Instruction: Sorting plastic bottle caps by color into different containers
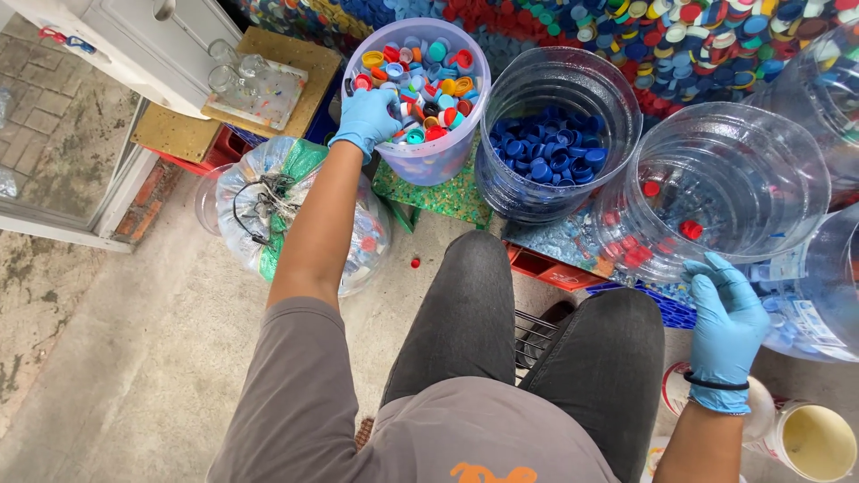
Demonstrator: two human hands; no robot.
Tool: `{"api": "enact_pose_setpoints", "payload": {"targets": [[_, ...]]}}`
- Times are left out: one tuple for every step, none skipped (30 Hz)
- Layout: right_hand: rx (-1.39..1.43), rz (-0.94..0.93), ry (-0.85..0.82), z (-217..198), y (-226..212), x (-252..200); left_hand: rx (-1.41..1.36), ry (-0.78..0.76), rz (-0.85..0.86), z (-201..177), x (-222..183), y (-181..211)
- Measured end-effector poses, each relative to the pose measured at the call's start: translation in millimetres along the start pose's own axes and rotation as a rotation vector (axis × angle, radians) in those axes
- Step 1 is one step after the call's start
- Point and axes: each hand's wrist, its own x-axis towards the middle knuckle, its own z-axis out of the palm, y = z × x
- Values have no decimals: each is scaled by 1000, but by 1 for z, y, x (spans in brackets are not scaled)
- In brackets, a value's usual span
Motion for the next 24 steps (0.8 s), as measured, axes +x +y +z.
{"api": "enact_pose_setpoints", "payload": {"targets": [[-1,2,-3,0,0,-1,-28,-3,29,3,1,-2],[-1,3,-6,0,-1,-1,-55,-5,58,6,3,-5],[-2,0,-10,1,-2,-1,-58,-3,54,3,1,-3],[-15,-4,-14,2,-4,-1,-89,-2,62,1,-1,-2],[-27,-5,-18,3,-6,-3,-118,-4,71,-1,-5,-1],[-28,-4,-21,4,-5,-3,-120,-5,68,1,-1,-1],[-30,-3,-24,5,-4,-4,-23,-32,77,3,3,-1],[-32,-2,-28,5,-3,-4,73,-58,87,5,7,0],[-33,-2,-28,6,-4,-4,72,-58,87,4,9,2],[-35,-7,-30,6,-5,-5,71,-104,66,3,10,4],[-37,-13,-32,7,-6,-5,71,-148,46,2,12,6],[-38,-14,-31,7,-8,-6,71,-147,47,2,13,6],[-38,-6,-27,8,-9,-6,61,-138,49,3,13,6],[-38,2,-23,8,-10,-7,52,-130,50,3,14,7],[-38,3,-22,8,-9,-7,52,-130,51,5,14,6],[-38,5,-21,8,-9,-7,17,-97,45,8,15,5],[-40,8,-21,8,-8,-7,-20,-65,39,11,15,4],[-40,9,-21,8,-8,-8,-20,-66,40,15,14,0],[-36,16,-19,8,-8,-8,-42,14,76,18,14,-3],[-31,22,-17,8,-9,-8,-64,95,113,22,14,-7],[-31,23,-16,7,-6,-8,-64,94,113,18,11,-6],[-29,16,-18,6,-3,-7,-121,130,108,14,8,-5],[-27,10,-19,5,0,-7,-177,163,102,10,4,-5],[-27,12,-19,6,-3,-7,-176,161,102,7,2,-4]]}}
